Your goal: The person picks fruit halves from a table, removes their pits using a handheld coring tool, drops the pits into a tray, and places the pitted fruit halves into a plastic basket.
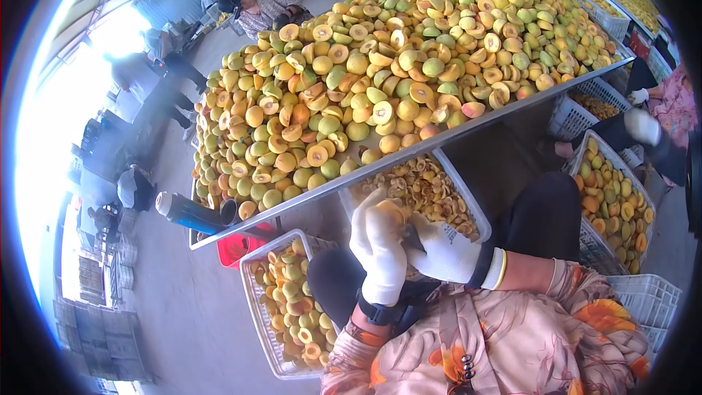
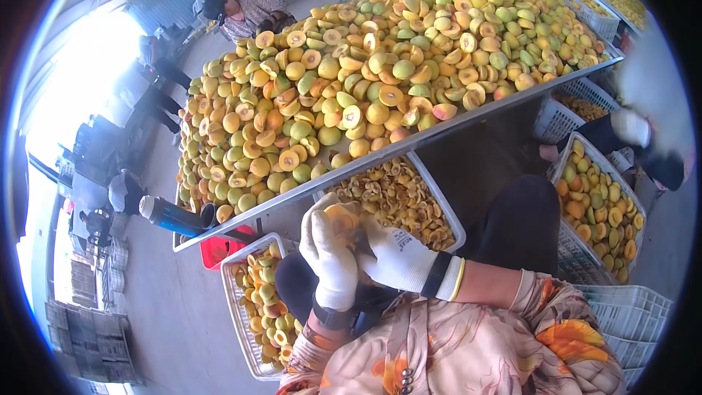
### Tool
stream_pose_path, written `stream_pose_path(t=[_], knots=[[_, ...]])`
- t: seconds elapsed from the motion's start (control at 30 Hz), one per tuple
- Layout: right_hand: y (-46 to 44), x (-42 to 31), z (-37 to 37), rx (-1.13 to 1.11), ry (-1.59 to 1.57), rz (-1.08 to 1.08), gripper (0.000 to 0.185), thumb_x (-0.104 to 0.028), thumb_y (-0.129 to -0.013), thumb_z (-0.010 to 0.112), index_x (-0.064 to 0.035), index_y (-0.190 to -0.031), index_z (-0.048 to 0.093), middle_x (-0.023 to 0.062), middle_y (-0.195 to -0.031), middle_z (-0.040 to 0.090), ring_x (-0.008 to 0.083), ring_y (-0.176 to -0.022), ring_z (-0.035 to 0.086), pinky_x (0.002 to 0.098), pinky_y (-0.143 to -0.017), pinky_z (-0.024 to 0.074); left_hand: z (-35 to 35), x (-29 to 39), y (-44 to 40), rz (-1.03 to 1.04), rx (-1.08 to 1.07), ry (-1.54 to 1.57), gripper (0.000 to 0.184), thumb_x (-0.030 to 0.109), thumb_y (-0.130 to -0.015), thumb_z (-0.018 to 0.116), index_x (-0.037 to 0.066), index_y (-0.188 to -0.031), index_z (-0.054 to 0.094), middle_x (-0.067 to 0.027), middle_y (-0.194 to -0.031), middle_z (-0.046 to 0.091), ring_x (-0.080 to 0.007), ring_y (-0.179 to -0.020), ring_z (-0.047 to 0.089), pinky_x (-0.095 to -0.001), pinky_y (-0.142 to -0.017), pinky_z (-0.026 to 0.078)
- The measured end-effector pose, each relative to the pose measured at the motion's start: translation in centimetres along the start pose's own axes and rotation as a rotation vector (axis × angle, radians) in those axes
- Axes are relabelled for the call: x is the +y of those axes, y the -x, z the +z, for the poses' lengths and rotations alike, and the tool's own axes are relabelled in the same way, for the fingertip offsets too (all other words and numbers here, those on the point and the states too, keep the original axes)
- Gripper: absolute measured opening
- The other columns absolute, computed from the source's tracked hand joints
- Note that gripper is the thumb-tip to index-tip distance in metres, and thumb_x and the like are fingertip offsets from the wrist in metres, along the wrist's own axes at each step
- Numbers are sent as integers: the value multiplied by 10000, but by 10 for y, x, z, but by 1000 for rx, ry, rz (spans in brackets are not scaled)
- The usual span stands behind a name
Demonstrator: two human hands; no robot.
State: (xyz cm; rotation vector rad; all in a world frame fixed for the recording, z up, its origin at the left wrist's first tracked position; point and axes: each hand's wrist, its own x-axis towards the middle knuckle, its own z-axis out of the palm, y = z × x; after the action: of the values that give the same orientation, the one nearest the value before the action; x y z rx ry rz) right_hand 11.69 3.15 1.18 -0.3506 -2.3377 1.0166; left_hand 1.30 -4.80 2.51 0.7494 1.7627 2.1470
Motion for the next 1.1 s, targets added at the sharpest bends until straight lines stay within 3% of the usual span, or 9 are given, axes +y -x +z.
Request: stream_pose_path(t=[0.23,0.33,0.4,0.47,0.6,0.67,0.87,0.97,1.1], knots=[[-10,-5,-6,-231,-246,22,224,-115,-832,740,-12,-1022,683,208,-876,707,363,-826,704,440,-736,544,-10,0,-12,329,-21,-336,302,207,-1038,506,-6,-1146,692,-115,-1004,716,-183,-882,675,-318,-803,547],[-19,-10,-5,-403,-495,236,302,-54,-844,665,-9,-1131,581,114,-726,623,248,-605,625,381,-569,516,-20,5,-13,25,-109,-5,264,195,-1010,574,-20,-1135,663,-121,-1014,700,-179,-924,649,-322,-842,524],[-25,-17,-14,-560,-671,641,342,-29,-848,621,-19,-1173,515,68,-618,538,183,-423,526,340,-408,453,-30,-5,-22,36,-200,23,269,201,-1010,585,-28,-1133,654,-102,-978,689,-155,-889,624,-317,-817,519],[-14,11,-7,-516,-910,692,311,-14,-845,584,-33,-1137,475,42,-570,449,138,-339,397,284,-323,331,-28,-16,-24,146,-154,164,274,210,-1010,588,-30,-1124,652,-93,-961,686,-146,-873,614,-318,-799,516],[-32,3,-21,-815,-1213,774,287,13,-802,598,-4,-1067,490,74,-522,402,165,-333,352,328,-332,296,-34,4,-23,-27,-289,292,270,217,-1007,592,-31,-1095,654,-72,-911,668,-139,-853,602,-301,-792,506],[-37,16,-22,-1045,-1446,892,114,6,-843,614,51,-949,614,93,-524,428,154,-365,353,326,-388,277,-26,-7,-30,214,-238,118,266,224,-1008,593,-21,-1086,660,-47,-870,643,-111,-814,583,-285,-755,502],[-23,37,-22,-1173,-2026,769,155,-17,-877,625,87,-990,599,37,-557,444,102,-431,379,286,-426,300,-1,-1,-25,-283,-414,595,363,335,-1059,518,-3,-1098,644,-46,-910,659,-110,-811,613,-291,-717,517],[-24,45,-24,-1235,-1978,603,192,-47,-882,661,102,-935,552,37,-555,442,104,-433,394,262,-392,294,9,-3,-30,-582,-119,723,453,419,-1068,472,3,-1106,649,-75,-875,660,-168,-792,649,-322,-697,549],[-29,54,-38,-1095,-1689,687,191,-65,-863,710,64,-910,577,32,-553,452,98,-413,396,260,-383,304,-37,-13,-35,-450,8,481,601,537,-1050,450,-26,-1147,635,-129,-882,683,-226,-736,656,-323,-625,517]])
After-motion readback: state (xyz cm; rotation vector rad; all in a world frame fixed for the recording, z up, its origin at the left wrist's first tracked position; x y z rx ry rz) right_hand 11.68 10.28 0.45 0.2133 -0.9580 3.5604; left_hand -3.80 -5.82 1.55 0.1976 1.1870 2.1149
